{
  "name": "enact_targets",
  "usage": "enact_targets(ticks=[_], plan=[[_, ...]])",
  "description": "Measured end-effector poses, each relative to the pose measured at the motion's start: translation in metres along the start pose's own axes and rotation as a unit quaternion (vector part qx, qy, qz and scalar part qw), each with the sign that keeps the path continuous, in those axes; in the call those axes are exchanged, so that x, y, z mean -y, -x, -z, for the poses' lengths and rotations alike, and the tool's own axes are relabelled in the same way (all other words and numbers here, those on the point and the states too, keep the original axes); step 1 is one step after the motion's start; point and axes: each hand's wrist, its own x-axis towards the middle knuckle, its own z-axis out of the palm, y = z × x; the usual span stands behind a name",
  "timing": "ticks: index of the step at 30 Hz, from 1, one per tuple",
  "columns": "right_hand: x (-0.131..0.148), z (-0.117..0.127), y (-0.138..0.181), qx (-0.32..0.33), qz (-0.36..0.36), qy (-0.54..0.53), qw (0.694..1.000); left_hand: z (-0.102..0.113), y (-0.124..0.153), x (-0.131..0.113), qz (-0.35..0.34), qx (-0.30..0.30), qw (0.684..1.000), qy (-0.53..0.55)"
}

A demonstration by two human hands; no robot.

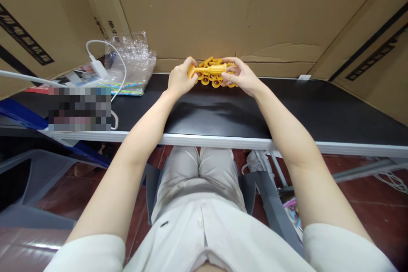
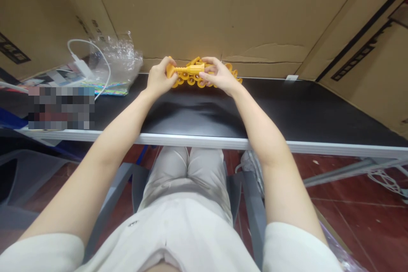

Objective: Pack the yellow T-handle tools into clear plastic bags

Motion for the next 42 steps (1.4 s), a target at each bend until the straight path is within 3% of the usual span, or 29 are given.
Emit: enact_targets(ticks=[5, 12, 16, 23, 28, 35, 42], plan=[[0.004, -0.003, 0.002, -0.015, 0.001, -0.012, 1.000, -0.001, -0.001, 0.001, -0.004, -0.006, 1.000, -0.001], [0.004, -0.014, 0.000, -0.052, -0.053, -0.044, 0.996, 0.000, 0.001, -0.004, -0.012, -0.014, 1.000, 0.009], [-0.003, -0.009, -0.003, -0.023, -0.064, -0.045, 0.997, 0.000, 0.001, -0.003, -0.006, -0.014, 1.000, 0.012], [-0.014, 0.003, -0.004, -0.007, 0.006, 0.019, 1.000, 0.003, 0.000, -0.002, 0.001, -0.007, 1.000, 0.003], [-0.017, 0.002, -0.004, -0.024, 0.014, 0.024, 0.999, -0.001, -0.002, 0.003, -0.003, -0.014, 1.000, 0.012], [0.003, -0.007, 0.001, -0.058, -0.029, -0.037, 0.997, -0.031, -0.020, 0.033, -0.084, -0.105, 0.986, 0.094], [0.022, -0.017, 0.005, -0.085, -0.084, -0.037, 0.992, -0.031, -0.019, 0.033, -0.094, -0.100, 0.985, 0.102]])
